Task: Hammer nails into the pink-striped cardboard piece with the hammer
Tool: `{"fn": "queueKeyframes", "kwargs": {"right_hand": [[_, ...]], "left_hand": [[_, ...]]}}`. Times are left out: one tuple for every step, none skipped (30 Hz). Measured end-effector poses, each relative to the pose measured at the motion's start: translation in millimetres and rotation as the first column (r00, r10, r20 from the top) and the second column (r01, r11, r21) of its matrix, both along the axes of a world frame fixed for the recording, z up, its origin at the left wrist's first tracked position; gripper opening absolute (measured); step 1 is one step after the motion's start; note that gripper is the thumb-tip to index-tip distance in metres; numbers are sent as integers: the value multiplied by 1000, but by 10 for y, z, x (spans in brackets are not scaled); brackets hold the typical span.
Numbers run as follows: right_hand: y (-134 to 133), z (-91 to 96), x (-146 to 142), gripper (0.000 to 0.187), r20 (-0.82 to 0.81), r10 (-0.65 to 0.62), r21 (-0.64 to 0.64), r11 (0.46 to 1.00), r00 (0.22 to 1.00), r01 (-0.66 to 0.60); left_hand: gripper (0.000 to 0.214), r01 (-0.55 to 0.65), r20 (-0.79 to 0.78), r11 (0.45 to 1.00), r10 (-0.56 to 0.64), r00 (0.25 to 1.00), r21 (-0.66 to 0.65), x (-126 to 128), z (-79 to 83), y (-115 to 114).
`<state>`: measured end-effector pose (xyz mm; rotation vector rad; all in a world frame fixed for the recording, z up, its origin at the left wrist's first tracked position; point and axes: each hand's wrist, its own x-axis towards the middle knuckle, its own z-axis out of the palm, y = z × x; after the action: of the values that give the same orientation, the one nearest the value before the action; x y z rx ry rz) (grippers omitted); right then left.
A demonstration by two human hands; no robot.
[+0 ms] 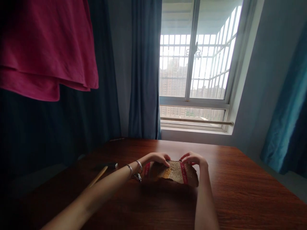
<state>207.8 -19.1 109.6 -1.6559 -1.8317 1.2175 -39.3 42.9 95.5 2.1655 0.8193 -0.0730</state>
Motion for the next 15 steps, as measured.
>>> {"fn": "queueKeyframes", "kwargs": {"right_hand": [[-28,-60,80,38,-13,-34,-28,999,999,34],[-49,-121,141,38,-19,-60,-42,997,998,59],[-61,-181,185,39,-28,-76,-44,996,997,75],[-67,-236,213,39,-39,-86,-42,996,996,85],[-66,-286,229,39,-46,-90,-39,995,995,88],[-60,-330,236,38,-50,-92,-36,995,995,90],[-48,-369,237,38,-51,-95,-37,995,994,93],[-31,-404,234,38,-45,-97,-46,994,994,95],[-11,-435,231,37,-33,-100,-61,993,994,98],[12,-463,228,37,-17,-102,-79,992,995,100],[36,-488,227,36,-3,-103,-96,990,995,103],[61,-510,226,34,16,-106,-106,989,994,107],[85,-528,227,32,38,-110,-104,988,993,113],[107,-544,227,31,62,-116,-94,988,991,121],[127,-556,226,29,84,-122,-79,989,989,129]], "left_hand": [[34,-11,14,1000,11,1000,-3,78,-49,-14],[35,-23,27,1000,24,999,-6,147,-100,-20],[35,-35,37,999,36,999,-7,207,-152,-20],[35,-44,42,999,44,998,-10,258,-205,-14],[35,-50,45,999,50,998,-11,299,-257,-6],[35,-54,44,998,55,998,-9,331,-307,5],[35,-57,40,998,57,998,-2,354,-353,17],[35,-56,34,998,55,998,12,370,-393,28],[35,-52,28,998,51,998,29,379,-427,37],[34,-50,22,998,49,999,50,383,-452,44],[34,-48,18,996,47,999,72,383,-469,48],[34,-45,15,995,44,999,90,381,-477,50],[34,-41,14,993,40,999,106,378,-478,50],[34,-36,16,991,34,999,125,374,-473,48],[35,-30,17,988,27,999,150,370,-463,45]]}}
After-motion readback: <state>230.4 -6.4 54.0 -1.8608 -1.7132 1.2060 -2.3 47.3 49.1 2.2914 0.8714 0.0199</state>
